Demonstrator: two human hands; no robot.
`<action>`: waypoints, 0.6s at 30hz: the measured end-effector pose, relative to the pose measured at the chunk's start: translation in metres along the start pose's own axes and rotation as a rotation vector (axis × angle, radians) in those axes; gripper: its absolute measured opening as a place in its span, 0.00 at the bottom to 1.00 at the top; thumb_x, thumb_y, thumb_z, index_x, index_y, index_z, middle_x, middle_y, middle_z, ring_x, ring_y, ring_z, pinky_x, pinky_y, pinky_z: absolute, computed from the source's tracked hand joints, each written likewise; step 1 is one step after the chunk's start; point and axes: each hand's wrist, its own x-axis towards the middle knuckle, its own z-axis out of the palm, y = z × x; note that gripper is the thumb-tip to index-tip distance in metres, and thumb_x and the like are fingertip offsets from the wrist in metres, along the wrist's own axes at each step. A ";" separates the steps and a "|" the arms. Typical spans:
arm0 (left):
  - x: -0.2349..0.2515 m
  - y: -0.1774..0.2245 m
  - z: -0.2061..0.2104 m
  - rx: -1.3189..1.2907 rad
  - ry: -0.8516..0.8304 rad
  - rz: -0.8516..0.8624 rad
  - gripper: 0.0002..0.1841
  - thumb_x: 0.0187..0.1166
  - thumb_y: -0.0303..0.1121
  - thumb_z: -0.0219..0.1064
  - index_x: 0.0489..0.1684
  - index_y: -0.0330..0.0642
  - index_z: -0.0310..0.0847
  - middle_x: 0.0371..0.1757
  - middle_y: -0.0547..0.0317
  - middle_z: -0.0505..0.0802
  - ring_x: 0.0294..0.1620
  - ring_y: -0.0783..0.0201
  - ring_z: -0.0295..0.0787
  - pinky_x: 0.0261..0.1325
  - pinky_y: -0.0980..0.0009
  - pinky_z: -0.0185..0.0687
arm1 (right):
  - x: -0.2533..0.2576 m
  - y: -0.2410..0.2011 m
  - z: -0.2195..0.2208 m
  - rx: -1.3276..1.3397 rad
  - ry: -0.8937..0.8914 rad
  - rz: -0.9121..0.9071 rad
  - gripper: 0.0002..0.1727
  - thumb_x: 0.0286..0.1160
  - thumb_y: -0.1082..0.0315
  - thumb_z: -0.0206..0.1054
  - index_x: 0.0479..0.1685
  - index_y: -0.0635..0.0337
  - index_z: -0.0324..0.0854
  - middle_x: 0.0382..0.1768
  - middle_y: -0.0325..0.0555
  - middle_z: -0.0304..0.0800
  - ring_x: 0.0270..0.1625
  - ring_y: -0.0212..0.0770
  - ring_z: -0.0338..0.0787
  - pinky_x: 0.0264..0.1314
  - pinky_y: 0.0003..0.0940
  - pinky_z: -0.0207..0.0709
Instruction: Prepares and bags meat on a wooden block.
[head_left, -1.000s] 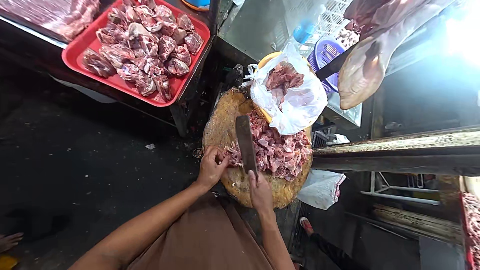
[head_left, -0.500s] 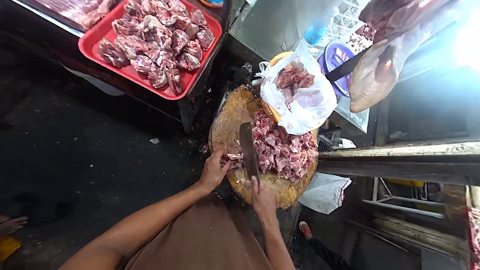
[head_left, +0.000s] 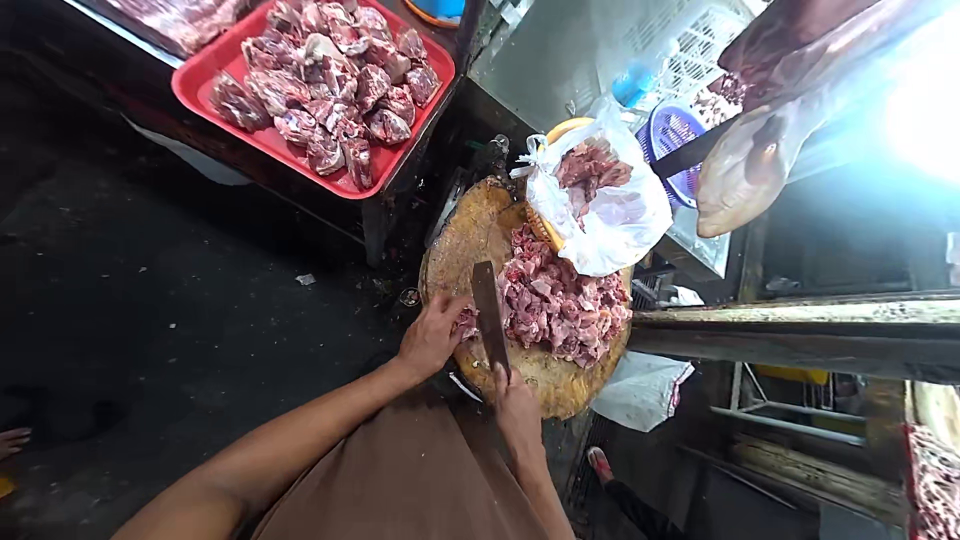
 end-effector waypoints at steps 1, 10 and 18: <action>0.002 0.000 -0.002 0.055 -0.049 0.053 0.23 0.85 0.42 0.63 0.80 0.55 0.77 0.77 0.44 0.81 0.76 0.48 0.80 0.77 0.51 0.78 | 0.000 0.007 -0.002 0.018 0.002 0.002 0.33 0.91 0.38 0.46 0.55 0.57 0.87 0.38 0.57 0.94 0.47 0.59 0.95 0.52 0.64 0.85; -0.017 -0.004 -0.005 -0.308 0.034 -0.232 0.18 0.85 0.46 0.64 0.53 0.39 0.85 0.43 0.56 0.94 0.40 0.68 0.94 0.52 0.66 0.93 | -0.025 -0.040 -0.074 0.845 0.879 -0.581 0.20 0.94 0.56 0.50 0.37 0.59 0.78 0.18 0.32 0.77 0.18 0.27 0.80 0.21 0.29 0.81; -0.016 -0.002 -0.003 -0.429 -0.009 -0.280 0.17 0.84 0.45 0.67 0.56 0.40 0.85 0.46 0.59 0.95 0.41 0.68 0.95 0.52 0.66 0.93 | -0.006 -0.005 -0.004 0.210 0.145 -0.072 0.33 0.91 0.42 0.48 0.49 0.63 0.88 0.30 0.56 0.91 0.38 0.57 0.93 0.47 0.62 0.84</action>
